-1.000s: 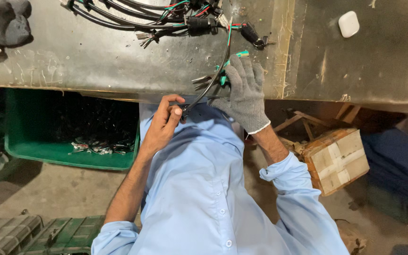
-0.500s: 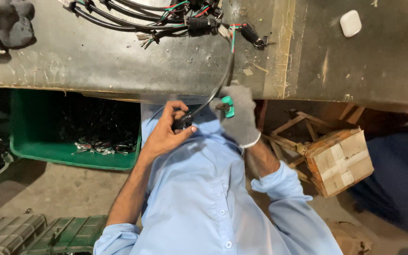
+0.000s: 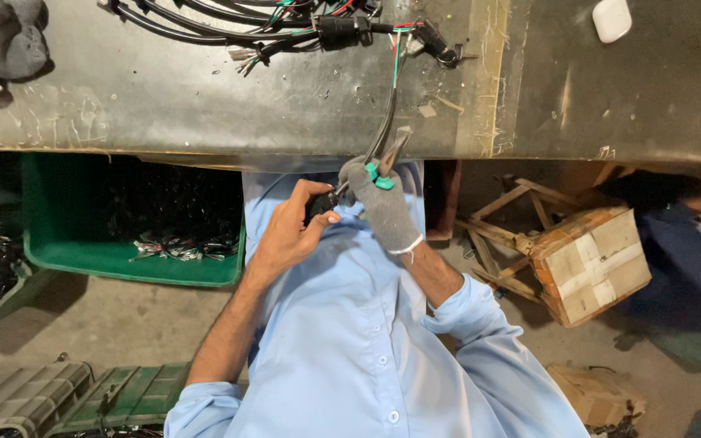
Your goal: The person sits at a workbench assembling wire harnesses. They pick up a cable with multiple colored wires, insert and seat the wire ends into a black connector housing by hand, occasionally use pliers on the wires, and place finished harnesses on the table with a pile of completed ones.
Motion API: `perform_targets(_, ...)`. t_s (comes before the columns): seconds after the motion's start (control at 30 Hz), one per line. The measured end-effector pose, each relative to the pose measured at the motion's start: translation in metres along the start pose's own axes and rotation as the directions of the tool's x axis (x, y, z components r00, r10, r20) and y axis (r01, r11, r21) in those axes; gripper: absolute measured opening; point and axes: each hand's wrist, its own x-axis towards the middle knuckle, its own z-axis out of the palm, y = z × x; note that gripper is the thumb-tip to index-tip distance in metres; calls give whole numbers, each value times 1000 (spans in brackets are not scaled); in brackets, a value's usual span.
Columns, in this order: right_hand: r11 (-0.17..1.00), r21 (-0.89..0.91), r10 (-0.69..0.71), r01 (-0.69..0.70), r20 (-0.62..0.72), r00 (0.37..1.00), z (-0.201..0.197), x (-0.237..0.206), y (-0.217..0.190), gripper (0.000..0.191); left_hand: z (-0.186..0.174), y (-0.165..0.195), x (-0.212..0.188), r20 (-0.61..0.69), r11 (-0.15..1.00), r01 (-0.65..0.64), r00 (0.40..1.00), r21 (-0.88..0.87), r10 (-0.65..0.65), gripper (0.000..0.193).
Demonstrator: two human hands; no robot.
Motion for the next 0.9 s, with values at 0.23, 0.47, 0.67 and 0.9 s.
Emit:
perform_targets(0.23,960,-280,-2,21,68,998,-3,-21,28,20,0,2,-3,26,984,89,996,-154,-86,44)
perform_targets(0.47,702,-639,-268,315,173,948,-3,-23,23,39,6,-11,-6,21,971,102,995,-218,-100,45)
perform_targets(0.67,598,-622,-407,505,306,860,-14,-1,12,41,12,-17,-12,10,960,69,998,-272,-69,41)
perform_targets(0.9,607,-671,-167,427,418,893,-30,16,23,26,15,-14,-16,44,907,11,999,-421,8,37)
